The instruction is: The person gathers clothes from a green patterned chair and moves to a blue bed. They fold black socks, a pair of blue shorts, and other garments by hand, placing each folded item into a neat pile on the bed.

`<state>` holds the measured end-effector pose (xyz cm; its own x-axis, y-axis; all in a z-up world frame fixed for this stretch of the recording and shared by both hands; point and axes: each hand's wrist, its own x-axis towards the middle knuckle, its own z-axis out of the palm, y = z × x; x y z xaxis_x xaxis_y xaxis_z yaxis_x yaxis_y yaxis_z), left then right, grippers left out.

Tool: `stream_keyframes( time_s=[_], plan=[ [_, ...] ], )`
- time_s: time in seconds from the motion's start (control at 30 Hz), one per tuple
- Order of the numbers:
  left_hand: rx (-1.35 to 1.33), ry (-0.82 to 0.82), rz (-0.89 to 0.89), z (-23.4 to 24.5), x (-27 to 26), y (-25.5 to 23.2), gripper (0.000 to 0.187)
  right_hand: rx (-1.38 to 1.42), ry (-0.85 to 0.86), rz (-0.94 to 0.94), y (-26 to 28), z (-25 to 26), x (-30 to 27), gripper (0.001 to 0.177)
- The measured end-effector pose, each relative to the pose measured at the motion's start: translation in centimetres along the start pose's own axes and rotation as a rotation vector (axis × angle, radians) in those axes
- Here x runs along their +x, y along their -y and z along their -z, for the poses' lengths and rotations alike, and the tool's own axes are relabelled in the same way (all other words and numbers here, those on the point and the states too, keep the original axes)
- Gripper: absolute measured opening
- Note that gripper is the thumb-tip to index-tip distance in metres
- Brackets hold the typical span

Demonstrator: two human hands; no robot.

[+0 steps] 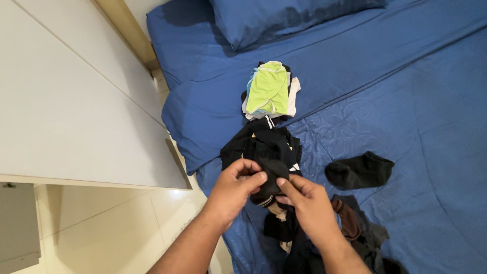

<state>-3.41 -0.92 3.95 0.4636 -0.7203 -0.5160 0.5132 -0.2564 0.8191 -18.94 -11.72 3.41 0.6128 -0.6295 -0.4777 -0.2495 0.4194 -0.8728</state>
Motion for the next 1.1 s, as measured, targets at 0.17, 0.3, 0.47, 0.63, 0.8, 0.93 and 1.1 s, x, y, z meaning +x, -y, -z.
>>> stream_keyframes(
  time_s=[0.17,0.3,0.47,0.63,0.8,0.93,1.1],
  plan=[
    [0.056,-0.068,-0.06,-0.4,0.0,0.8,0.012,0.126,-0.05,-0.081,-0.2,0.2,-0.2,0.03],
    [0.122,-0.065,-0.071,-0.9,-0.3,1.2,0.01,0.003,-0.15,0.084,-1.4,-0.2,0.0,0.028],
    [0.056,-0.057,-0.04,-1.0,-0.6,0.4,0.011,-0.102,-0.243,0.026,-1.2,0.3,0.6,0.019],
    [0.087,-0.105,-0.023,-1.0,-0.6,-0.4,0.009,0.013,-0.122,0.079,1.1,0.4,-0.5,0.02],
    [-0.173,0.007,0.038,0.0,-0.9,-0.7,0.017,0.233,-0.071,-0.106,2.8,-0.2,-1.2,0.025],
    [-0.349,0.086,0.102,0.4,-1.2,-0.2,0.025,0.087,-0.028,-0.083,2.0,0.2,-0.7,0.024],
    [-0.426,-0.041,0.074,0.9,-0.7,0.2,0.026,0.125,-0.051,0.077,0.7,0.9,-0.6,0.016]
  ],
)
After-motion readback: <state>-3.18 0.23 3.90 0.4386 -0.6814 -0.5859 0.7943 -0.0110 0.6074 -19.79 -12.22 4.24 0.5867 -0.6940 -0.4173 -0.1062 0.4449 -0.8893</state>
